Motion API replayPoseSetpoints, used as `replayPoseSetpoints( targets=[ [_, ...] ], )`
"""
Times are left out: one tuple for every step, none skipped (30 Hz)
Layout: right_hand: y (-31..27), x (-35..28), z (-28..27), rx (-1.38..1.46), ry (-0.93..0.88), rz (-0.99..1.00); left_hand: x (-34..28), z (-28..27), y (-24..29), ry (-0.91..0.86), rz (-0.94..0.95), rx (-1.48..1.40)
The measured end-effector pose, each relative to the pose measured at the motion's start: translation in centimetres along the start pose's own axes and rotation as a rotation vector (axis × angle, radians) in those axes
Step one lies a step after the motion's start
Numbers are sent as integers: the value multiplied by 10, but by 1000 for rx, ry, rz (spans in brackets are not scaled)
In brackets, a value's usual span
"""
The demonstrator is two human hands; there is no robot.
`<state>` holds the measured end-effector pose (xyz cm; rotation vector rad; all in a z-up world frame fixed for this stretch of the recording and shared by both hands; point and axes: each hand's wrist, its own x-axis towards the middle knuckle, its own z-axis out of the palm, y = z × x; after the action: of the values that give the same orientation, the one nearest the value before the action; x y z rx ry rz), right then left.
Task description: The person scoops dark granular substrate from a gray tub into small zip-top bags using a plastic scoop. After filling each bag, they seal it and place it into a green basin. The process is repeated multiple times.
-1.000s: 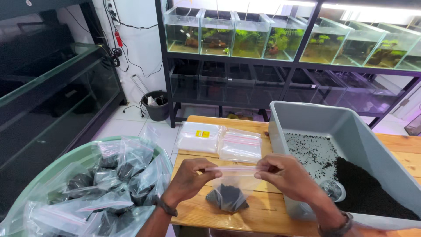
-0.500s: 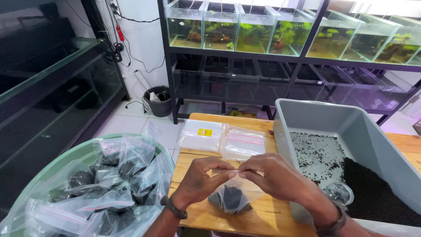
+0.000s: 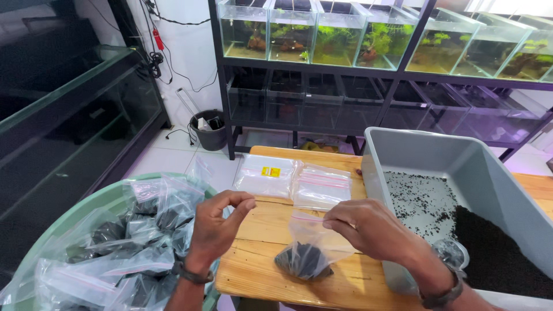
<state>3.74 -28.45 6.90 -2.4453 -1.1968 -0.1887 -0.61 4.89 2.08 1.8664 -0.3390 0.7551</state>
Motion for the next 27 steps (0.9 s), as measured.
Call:
replayPoseSetpoints(
  targets=[
    [-2,2,0,1,-2,-3,-2,8,-2,3,-1,2],
    [-4,3,2,26,11,-9,-6,16,-3,-89,5,-34],
    [-7,3,3,52,23,-15,-11,24,-4,-181,10,-70],
    [-9,6,6,53,24,-16,-12,34,2,-181,10,-68],
    [-11,8,8,36,20,-50,-13,45,8,-262,-14,-121],
    [-13,10,9,15,17,-84,-13,56,15,-343,-34,-176],
    [-12,11,8,12,18,-85,-11,61,17,-342,-31,-177],
    [-12,10,9,12,7,-84,-10,67,19,-359,-84,-228],
    [-12,9,9,12,-4,-83,-10,73,20,-377,-136,-278],
    [-6,4,4,10,-1,-78,-10,75,16,-381,-134,-281],
    [0,-2,-1,-26,-77,11,-10,76,12,-341,-134,-269],
    [5,-6,-4,-59,-157,96,-12,75,6,-298,-139,-254],
    [19,-20,-9,-57,-159,96,-12,73,6,-297,-141,-254],
    [34,-32,-13,-143,-114,118,-13,71,5,-267,-129,-241],
    [48,-44,-17,-228,-69,139,-14,68,4,-236,-117,-227],
    [42,-52,-21,-226,-69,140,-16,68,2,-238,-119,-227],
    [35,-60,-26,-235,58,330,-17,69,0,-198,-174,-235],
    [29,-68,-31,-242,191,518,-17,70,-2,-159,-225,-244],
    [17,-74,-19,-241,192,521,-19,71,-2,-162,-225,-244],
    [6,-77,-7,-116,334,579,-20,71,-3,-172,-331,-301],
    [-5,-81,6,11,475,634,-22,71,-3,-181,-437,-358],
    [-14,-79,22,15,476,636,-27,72,-8,-183,-438,-355],
    [-24,-77,37,178,465,750,-32,73,-12,-172,-500,-426],
    [-34,-74,54,343,451,857,-38,73,-17,-156,-560,-497],
    [-37,-70,65,347,451,855,-46,77,-28,-155,-559,-494],
    [-39,-65,75,467,405,913,-54,81,-40,-182,-577,-491],
    [-42,-59,86,589,357,969,-61,85,-52,-208,-594,-488]
  ],
)
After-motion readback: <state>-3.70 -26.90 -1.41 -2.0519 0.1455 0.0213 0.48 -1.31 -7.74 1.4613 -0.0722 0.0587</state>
